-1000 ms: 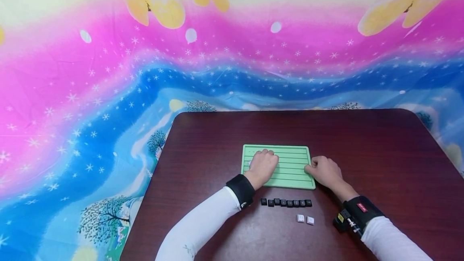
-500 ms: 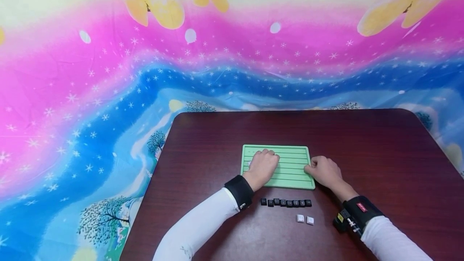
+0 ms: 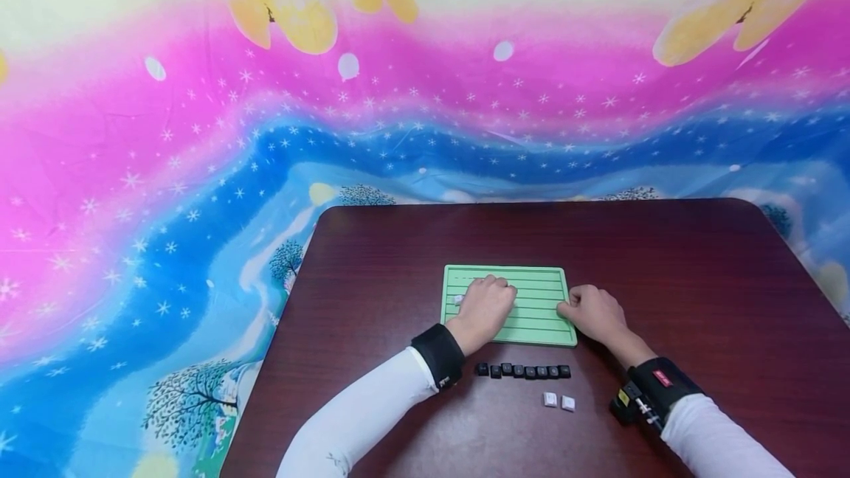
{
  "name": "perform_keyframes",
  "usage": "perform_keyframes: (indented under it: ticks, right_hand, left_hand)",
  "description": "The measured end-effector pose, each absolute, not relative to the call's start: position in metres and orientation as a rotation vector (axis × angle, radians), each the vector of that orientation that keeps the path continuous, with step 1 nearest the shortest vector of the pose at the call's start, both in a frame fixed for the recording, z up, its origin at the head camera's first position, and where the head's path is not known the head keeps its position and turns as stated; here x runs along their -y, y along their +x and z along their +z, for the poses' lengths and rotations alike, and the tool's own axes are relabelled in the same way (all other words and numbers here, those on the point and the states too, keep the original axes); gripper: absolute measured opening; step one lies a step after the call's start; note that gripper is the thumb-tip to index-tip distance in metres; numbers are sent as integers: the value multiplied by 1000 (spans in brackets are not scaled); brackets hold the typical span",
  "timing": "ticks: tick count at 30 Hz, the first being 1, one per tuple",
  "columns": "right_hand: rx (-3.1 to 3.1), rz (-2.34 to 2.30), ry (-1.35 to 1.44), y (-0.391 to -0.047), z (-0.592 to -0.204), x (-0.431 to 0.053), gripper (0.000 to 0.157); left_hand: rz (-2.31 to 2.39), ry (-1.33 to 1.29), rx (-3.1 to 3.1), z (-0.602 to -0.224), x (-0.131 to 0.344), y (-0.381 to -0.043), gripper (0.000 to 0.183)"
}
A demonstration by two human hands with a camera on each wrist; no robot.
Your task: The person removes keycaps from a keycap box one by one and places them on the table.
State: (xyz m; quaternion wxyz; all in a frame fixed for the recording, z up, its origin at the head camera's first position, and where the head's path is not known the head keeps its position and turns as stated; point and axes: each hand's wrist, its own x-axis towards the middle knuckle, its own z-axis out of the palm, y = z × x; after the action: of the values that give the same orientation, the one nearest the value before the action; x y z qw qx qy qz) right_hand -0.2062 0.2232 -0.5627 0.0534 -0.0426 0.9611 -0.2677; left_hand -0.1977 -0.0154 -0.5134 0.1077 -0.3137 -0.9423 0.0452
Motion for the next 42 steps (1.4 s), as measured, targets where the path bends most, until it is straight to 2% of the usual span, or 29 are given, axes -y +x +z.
perform_keyframes:
  ticks: [8,12,21,42]
  right_hand:
    - [-2934,-818,-135,-207,-562,-222,41]
    - [-2936,-818,-119,-207,-562,-221,41]
    - [-2938,-839,-130,-206,-564,-222,42]
    - [-2948,-830,-144,-206,-565,-223,40]
  left_hand:
    - [126,-969,2739,-509,13,-191,9]
    - [137,-991,2706,-507,12,-186,14]
    - [130,-1009,2676,-505,10,-179,7]
    - [112,-1010,2710,-505,9,-170,12]
